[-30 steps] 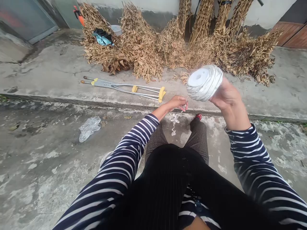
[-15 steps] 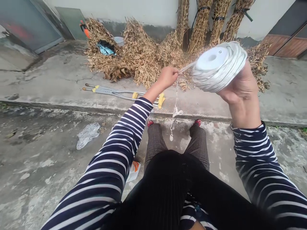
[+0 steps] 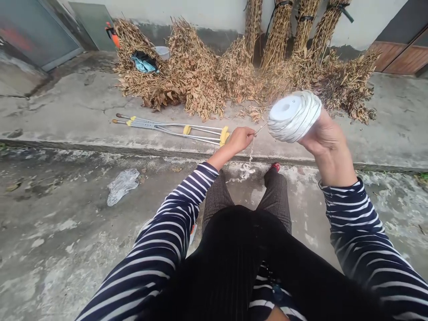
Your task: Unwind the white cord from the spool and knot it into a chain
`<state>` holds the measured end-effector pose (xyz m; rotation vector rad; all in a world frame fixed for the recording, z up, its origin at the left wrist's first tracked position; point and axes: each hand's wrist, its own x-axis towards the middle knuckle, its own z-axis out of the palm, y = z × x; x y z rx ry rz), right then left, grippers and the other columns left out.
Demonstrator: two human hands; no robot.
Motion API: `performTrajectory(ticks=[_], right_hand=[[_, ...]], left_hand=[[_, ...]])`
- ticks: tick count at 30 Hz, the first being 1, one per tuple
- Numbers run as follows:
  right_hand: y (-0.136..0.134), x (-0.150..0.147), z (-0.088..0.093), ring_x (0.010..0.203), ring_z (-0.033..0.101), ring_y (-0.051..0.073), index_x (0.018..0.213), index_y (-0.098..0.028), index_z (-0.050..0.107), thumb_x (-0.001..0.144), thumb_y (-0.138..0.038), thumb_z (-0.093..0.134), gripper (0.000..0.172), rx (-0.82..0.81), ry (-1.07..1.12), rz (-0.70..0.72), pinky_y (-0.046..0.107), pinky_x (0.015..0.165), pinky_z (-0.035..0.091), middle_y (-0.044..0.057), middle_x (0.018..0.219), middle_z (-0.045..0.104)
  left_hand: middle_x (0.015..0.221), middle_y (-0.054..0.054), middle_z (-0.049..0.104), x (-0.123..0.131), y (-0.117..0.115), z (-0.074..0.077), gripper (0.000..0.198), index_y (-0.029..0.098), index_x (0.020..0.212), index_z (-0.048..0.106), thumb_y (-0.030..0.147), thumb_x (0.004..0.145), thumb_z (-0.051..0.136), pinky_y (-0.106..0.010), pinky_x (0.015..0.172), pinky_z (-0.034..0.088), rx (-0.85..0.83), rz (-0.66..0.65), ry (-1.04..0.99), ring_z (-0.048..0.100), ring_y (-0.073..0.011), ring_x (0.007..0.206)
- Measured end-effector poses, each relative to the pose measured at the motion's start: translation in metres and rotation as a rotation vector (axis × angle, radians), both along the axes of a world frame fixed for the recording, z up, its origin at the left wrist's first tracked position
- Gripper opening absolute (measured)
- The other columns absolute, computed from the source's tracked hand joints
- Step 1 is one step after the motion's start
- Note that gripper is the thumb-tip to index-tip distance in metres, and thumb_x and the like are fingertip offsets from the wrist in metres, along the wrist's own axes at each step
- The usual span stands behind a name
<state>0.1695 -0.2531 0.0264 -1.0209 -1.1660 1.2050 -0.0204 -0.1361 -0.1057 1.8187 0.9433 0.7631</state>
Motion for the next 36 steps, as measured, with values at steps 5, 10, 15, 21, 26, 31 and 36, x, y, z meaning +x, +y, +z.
performTrajectory(ticks=[5,10,15,21,26,31,36], right_hand=[[-0.002,-0.002,-0.003,0.129,0.065,0.039,0.129,-0.034,0.066,0.068,-0.058,0.084,0.068,0.041,0.014,0.012,0.058,0.098,0.062,0.002,0.123,0.076],[-0.005,-0.002,-0.005,0.131,0.064,0.039,0.128,-0.033,0.067,0.070,-0.062,0.081,0.066,0.046,0.002,0.003,0.059,0.099,0.062,0.002,0.122,0.076],[-0.004,0.000,-0.012,0.128,0.066,0.038,0.128,-0.034,0.066,0.068,-0.062,0.081,0.068,0.023,-0.014,-0.015,0.059,0.095,0.063,0.003,0.122,0.075],[-0.002,0.007,-0.021,0.121,0.069,0.038,0.122,-0.033,0.067,0.063,-0.067,0.082,0.070,-0.028,-0.051,-0.036,0.059,0.090,0.065,0.005,0.122,0.076],[-0.004,0.011,-0.036,0.119,0.070,0.036,0.129,-0.033,0.065,0.066,-0.069,0.079,0.073,-0.072,-0.047,-0.024,0.058,0.090,0.064,0.006,0.127,0.074],[-0.008,0.004,-0.031,0.122,0.068,0.037,0.128,-0.034,0.066,0.065,-0.069,0.080,0.073,-0.070,-0.052,-0.008,0.059,0.092,0.064,0.005,0.124,0.075],[-0.006,-0.001,-0.022,0.125,0.067,0.038,0.122,-0.033,0.069,0.064,-0.063,0.084,0.067,-0.093,-0.002,-0.009,0.060,0.093,0.064,0.005,0.121,0.076]], left_hand=[[0.085,-0.010,0.077,0.002,-0.001,0.005,0.021,0.013,0.076,0.074,0.007,0.081,0.055,-0.029,0.086,0.052,0.381,0.023,0.272,0.071,-0.0226,0.089],[0.064,-0.002,0.068,0.013,-0.008,-0.007,0.024,0.012,0.071,0.070,0.003,0.085,0.053,-0.021,0.062,0.049,-0.119,0.008,-0.001,0.062,-0.0119,0.061],[0.079,-0.007,0.074,0.016,-0.024,-0.017,0.011,0.008,0.076,0.070,0.004,0.084,0.065,-0.026,0.071,0.058,-0.559,-0.020,-0.327,0.067,-0.0121,0.069],[0.078,-0.007,0.073,0.011,-0.046,-0.022,0.009,0.007,0.083,0.070,0.004,0.089,0.064,-0.044,0.094,0.061,-0.782,-0.025,-0.475,0.071,-0.0141,0.074],[0.080,-0.007,0.074,0.009,-0.051,-0.032,0.011,0.008,0.077,0.066,0.006,0.088,0.066,-0.046,0.100,0.059,-0.821,0.062,-0.599,0.072,-0.0137,0.075],[0.072,-0.005,0.071,0.011,-0.039,-0.037,0.014,0.009,0.075,0.063,0.006,0.089,0.064,-0.040,0.094,0.061,-0.768,0.107,-0.600,0.073,-0.0155,0.079],[0.056,-0.001,0.062,0.012,-0.036,-0.036,0.018,0.008,0.075,0.065,0.003,0.091,0.058,-0.030,0.070,0.061,-0.682,-0.033,-0.355,0.068,-0.0136,0.059]])
